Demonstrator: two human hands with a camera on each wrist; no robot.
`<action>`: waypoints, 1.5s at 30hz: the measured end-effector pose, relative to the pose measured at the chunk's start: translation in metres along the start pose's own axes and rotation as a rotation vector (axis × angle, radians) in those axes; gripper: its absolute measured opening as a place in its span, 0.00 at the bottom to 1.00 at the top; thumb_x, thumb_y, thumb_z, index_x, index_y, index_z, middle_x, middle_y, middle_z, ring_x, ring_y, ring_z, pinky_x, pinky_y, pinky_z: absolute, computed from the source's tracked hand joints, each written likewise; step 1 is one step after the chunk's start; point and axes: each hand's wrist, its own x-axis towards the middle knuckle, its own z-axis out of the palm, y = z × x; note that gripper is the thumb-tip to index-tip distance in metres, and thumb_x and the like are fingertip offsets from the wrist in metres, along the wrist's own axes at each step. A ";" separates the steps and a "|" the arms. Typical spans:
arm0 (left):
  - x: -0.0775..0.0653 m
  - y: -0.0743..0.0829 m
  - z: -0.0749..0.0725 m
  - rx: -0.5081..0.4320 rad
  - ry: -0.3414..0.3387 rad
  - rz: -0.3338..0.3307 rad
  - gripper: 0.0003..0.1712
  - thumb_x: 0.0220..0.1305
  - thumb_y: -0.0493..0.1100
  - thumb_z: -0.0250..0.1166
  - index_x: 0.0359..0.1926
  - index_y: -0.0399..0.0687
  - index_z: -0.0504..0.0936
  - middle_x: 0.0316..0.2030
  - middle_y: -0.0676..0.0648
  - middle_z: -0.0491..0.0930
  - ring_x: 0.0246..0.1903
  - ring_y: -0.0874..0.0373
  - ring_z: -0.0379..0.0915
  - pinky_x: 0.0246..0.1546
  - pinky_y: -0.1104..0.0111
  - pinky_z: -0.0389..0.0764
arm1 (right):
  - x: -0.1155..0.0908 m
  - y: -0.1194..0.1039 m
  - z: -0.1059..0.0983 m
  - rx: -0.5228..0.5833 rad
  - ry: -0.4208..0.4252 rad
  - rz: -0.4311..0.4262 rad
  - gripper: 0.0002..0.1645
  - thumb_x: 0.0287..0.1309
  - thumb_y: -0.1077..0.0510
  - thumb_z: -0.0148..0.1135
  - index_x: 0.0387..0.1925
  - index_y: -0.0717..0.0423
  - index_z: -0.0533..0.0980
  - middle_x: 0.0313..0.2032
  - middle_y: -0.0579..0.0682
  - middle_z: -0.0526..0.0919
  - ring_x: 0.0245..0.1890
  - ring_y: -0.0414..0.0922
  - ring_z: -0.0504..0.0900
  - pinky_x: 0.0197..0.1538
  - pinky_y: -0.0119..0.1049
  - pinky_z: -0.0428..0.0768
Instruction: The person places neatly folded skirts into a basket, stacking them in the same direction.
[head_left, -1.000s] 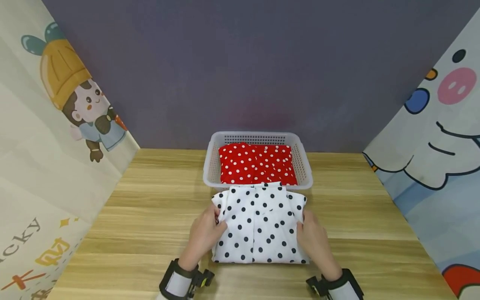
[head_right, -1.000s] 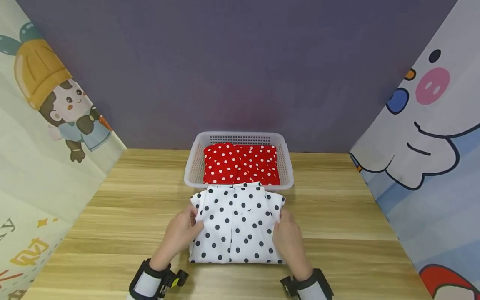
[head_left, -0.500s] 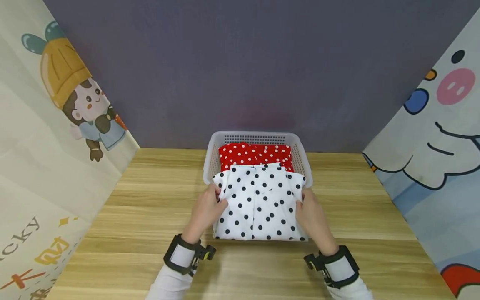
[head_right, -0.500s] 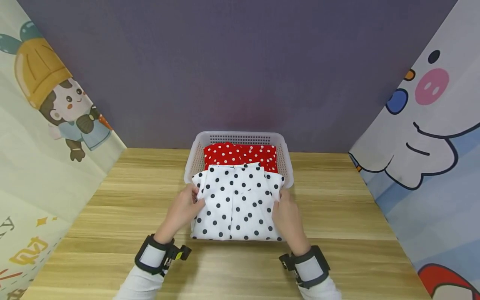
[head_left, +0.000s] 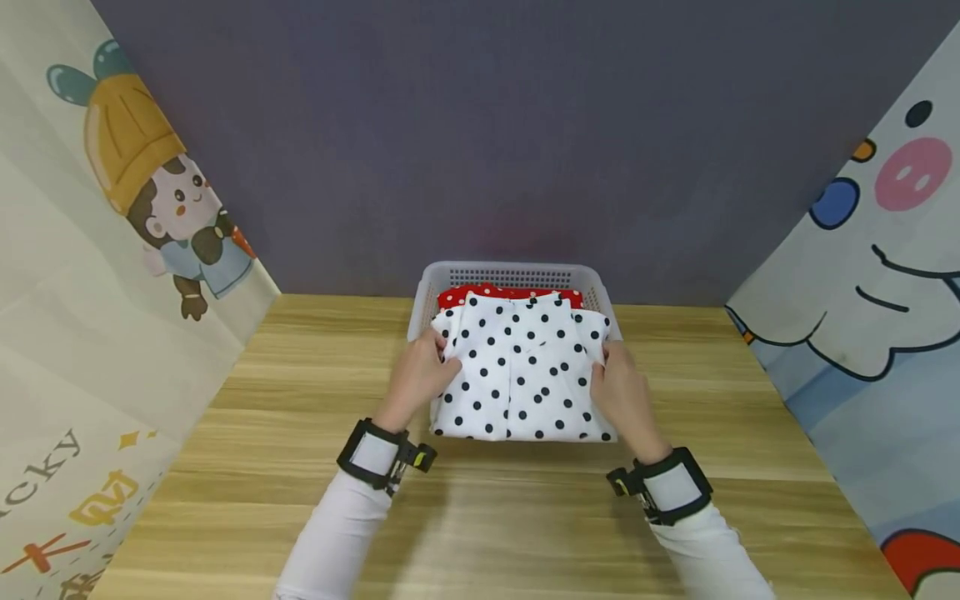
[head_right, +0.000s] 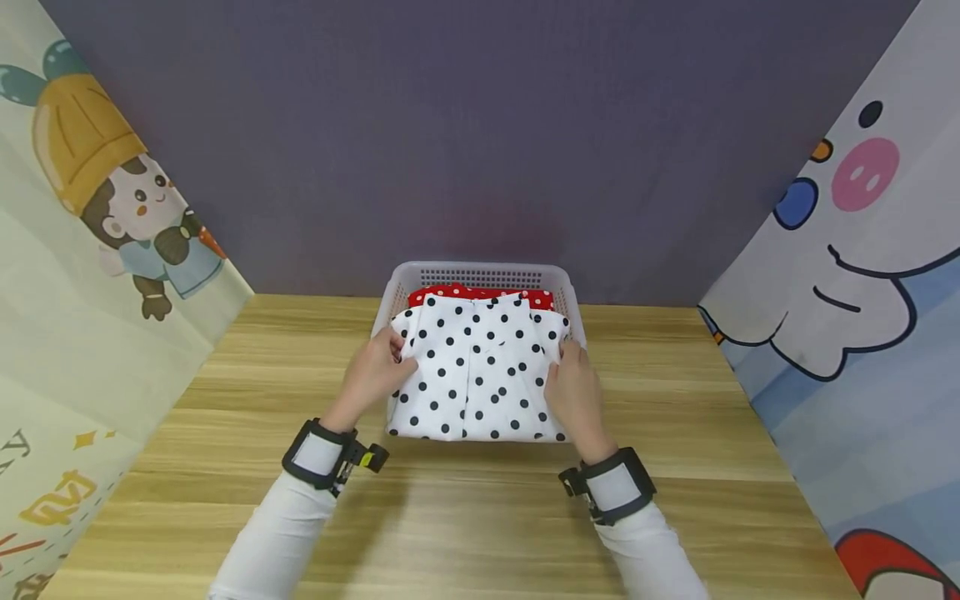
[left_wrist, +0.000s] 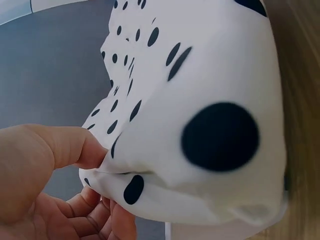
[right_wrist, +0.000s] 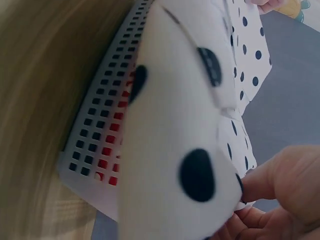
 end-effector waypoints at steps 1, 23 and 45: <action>0.004 0.001 0.000 0.002 0.002 0.002 0.12 0.47 0.39 0.60 0.35 0.40 0.71 0.20 0.46 0.71 0.18 0.55 0.67 0.15 0.70 0.68 | 0.003 0.000 0.000 -0.002 0.010 -0.006 0.14 0.59 0.65 0.49 0.45 0.72 0.66 0.35 0.64 0.73 0.29 0.54 0.76 0.27 0.42 0.75; 0.077 0.014 -0.012 0.039 -0.028 -0.043 0.08 0.50 0.42 0.59 0.29 0.43 0.71 0.22 0.47 0.72 0.20 0.57 0.68 0.17 0.71 0.67 | 0.084 -0.009 -0.008 -0.046 -0.008 -0.049 0.18 0.58 0.67 0.48 0.48 0.76 0.67 0.37 0.68 0.75 0.36 0.61 0.76 0.37 0.52 0.75; 0.109 0.014 -0.007 0.069 -0.076 -0.055 0.18 0.51 0.40 0.58 0.13 0.49 0.60 0.11 0.54 0.55 0.10 0.62 0.53 0.10 0.74 0.56 | 0.115 -0.013 0.001 -0.154 -0.119 0.044 0.18 0.61 0.63 0.41 0.48 0.73 0.64 0.38 0.69 0.75 0.38 0.64 0.77 0.38 0.54 0.76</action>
